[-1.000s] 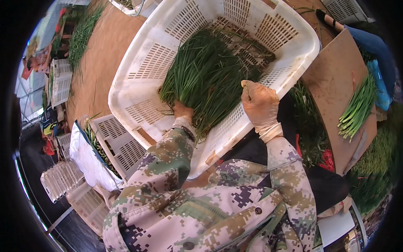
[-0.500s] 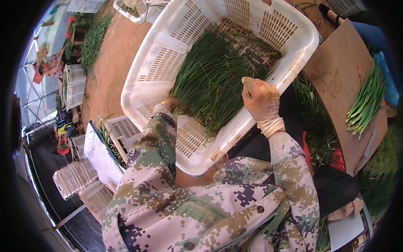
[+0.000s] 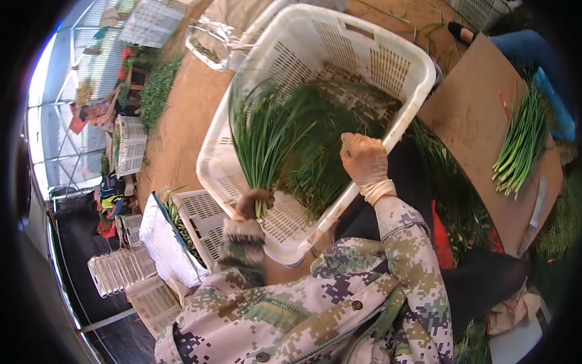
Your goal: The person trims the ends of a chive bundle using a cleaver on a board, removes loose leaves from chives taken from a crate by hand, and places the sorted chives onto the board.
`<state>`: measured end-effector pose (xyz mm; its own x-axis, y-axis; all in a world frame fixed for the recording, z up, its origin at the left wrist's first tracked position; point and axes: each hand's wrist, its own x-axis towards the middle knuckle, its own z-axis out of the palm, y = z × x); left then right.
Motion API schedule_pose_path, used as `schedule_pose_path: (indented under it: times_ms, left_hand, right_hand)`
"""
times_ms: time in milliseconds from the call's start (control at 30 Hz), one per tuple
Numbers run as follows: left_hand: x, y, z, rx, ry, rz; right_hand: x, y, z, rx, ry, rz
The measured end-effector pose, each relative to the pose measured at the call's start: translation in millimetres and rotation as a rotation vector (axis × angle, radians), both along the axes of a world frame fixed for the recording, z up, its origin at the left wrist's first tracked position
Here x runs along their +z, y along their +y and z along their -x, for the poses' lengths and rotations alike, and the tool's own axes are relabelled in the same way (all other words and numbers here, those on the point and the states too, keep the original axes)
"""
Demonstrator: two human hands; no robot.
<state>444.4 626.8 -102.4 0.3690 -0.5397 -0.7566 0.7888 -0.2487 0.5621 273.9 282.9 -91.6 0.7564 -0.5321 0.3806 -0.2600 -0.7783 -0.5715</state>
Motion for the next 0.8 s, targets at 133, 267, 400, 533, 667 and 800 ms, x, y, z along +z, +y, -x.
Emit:
schedule_pose_path:
  times_ms: [133,267,400,533,667,800]
  left_hand:
    - [52.9,-35.7,62.0,0.225,0.037,0.304]
    - [98.6,-51.5,85.4,0.263,0.052,0.405]
    - [93.5,-47.6,87.3,0.263,0.028,0.483]
    - [96.9,-49.9,89.7,0.273,-0.04,0.5]
    - [91.0,-43.3,92.0,0.298,0.046,0.526]
    - [92.7,-41.6,100.5,0.276,0.028,0.596]
  right_hand:
    - [-2.2,-2.9,-3.1,0.056,0.043,-0.05]
    - [16.4,1.7,-6.0,0.195,0.143,-0.505]
    - [-2.2,23.3,-1.6,0.483,0.21,-1.239]
    - [7.9,27.4,12.9,0.507,0.228,-1.572]
    - [3.7,16.6,8.7,0.519,0.119,-1.718]
    - [14.8,13.9,11.5,0.627,0.169,-1.727]
